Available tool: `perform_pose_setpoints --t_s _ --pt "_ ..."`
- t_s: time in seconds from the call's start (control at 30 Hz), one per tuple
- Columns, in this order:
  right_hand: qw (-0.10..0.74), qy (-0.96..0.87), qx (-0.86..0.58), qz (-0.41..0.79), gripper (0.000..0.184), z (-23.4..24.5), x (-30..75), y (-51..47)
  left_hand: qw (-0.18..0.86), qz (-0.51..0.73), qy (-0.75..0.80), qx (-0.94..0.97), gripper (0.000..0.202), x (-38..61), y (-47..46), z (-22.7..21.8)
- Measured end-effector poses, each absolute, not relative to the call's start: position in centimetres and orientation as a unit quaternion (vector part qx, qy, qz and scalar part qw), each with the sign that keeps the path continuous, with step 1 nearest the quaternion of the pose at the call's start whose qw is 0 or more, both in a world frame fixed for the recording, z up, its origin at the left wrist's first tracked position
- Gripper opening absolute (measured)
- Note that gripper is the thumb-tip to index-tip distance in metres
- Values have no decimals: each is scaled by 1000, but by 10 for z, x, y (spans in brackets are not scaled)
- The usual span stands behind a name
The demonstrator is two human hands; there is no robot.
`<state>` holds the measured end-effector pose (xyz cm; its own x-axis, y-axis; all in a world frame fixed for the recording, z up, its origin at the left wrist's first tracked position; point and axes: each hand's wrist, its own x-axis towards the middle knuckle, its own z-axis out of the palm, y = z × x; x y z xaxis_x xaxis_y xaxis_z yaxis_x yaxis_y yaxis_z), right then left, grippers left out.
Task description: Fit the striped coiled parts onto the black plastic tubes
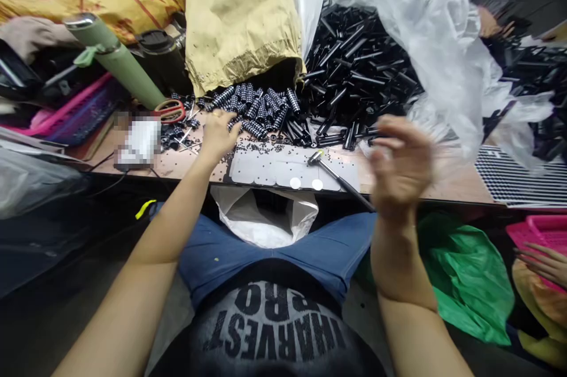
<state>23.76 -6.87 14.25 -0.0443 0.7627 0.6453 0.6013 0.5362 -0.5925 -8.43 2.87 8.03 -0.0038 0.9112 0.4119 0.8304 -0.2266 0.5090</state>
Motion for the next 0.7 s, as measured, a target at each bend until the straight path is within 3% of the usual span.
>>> perform_pose_setpoints --t_s 0.1,0.2,0.33,0.43,0.57,0.63,0.7 --pt "457 -726 -506 90 24 103 249 -43 53 175 690 700 30 -89 59 26" --pt "362 -721 -589 51 18 56 273 -11 51 132 700 700 28 -95 71 -2" --pt "197 -744 -638 29 24 25 291 29 96 278 676 676 24 -86 67 4" --pt "133 -757 -636 67 27 21 288 56 267 444 626 583 24 -63 52 21" --pt "163 -749 -634 102 23 25 282 79 523 546 505 416 29 -28 24 39" --pt "190 -747 -627 114 22 29 274 78 573 551 474 379 33 -12 13 44" --pt "264 -725 -603 203 23 32 260 70 586 546 463 378 35 4 9 47"
